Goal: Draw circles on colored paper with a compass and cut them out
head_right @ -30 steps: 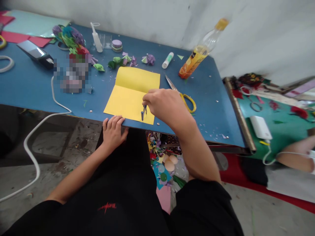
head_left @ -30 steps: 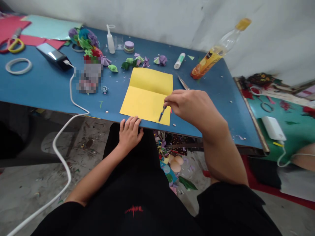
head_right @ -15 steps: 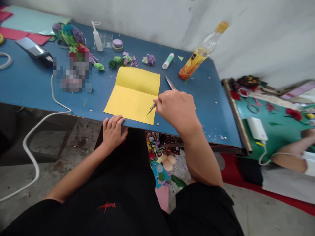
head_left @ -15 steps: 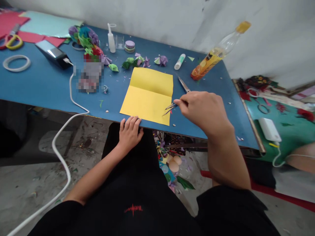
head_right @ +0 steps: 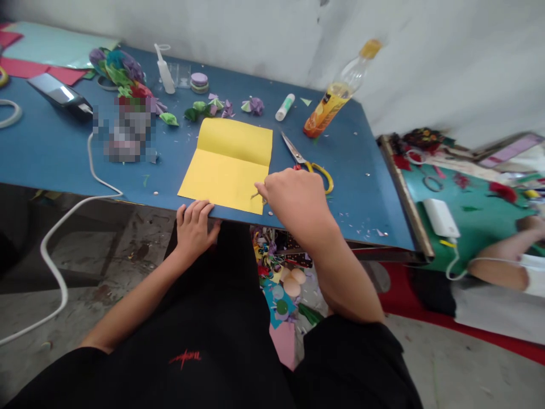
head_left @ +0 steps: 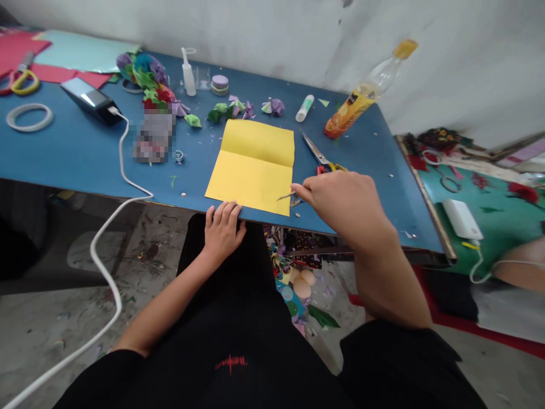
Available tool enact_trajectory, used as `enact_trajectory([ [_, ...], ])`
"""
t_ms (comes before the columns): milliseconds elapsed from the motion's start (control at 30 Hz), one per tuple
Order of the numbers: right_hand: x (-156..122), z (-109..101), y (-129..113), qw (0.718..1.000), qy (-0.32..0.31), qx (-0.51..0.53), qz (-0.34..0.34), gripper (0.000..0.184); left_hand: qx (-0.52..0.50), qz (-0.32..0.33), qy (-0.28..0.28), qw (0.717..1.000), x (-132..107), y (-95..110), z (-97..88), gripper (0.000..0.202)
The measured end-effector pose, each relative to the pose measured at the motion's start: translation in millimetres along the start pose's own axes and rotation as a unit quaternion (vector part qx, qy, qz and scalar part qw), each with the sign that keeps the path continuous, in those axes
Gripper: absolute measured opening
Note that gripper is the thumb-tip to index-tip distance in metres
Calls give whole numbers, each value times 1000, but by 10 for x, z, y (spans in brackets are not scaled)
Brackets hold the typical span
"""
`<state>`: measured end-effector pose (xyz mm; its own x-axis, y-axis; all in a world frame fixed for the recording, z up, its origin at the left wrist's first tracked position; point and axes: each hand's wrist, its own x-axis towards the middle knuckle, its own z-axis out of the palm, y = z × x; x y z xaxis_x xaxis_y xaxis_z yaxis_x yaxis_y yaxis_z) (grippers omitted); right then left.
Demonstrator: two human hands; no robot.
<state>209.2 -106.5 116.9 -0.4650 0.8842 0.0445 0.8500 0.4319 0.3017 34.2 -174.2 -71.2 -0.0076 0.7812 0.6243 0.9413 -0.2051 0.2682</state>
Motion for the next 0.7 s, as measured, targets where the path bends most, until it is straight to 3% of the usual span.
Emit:
enact_trajectory([
  [167, 114, -92, -105, 998, -59, -17, 26, 45, 5, 1, -8, 1000, 7, 2, -15, 33],
  [267, 217, -93, -111, 997, -63, 8, 50, 43, 4, 2, -7, 1000, 12, 4, -21, 33],
  [467, 365, 49, 7, 995, -23, 68, 72, 38, 10, 7, 1, 1000, 19, 10, -14, 33],
  [700, 360, 65, 186, 982, 73, 176, 2, 46, -31, 4, -15, 999, 71, 14, -167, 35],
])
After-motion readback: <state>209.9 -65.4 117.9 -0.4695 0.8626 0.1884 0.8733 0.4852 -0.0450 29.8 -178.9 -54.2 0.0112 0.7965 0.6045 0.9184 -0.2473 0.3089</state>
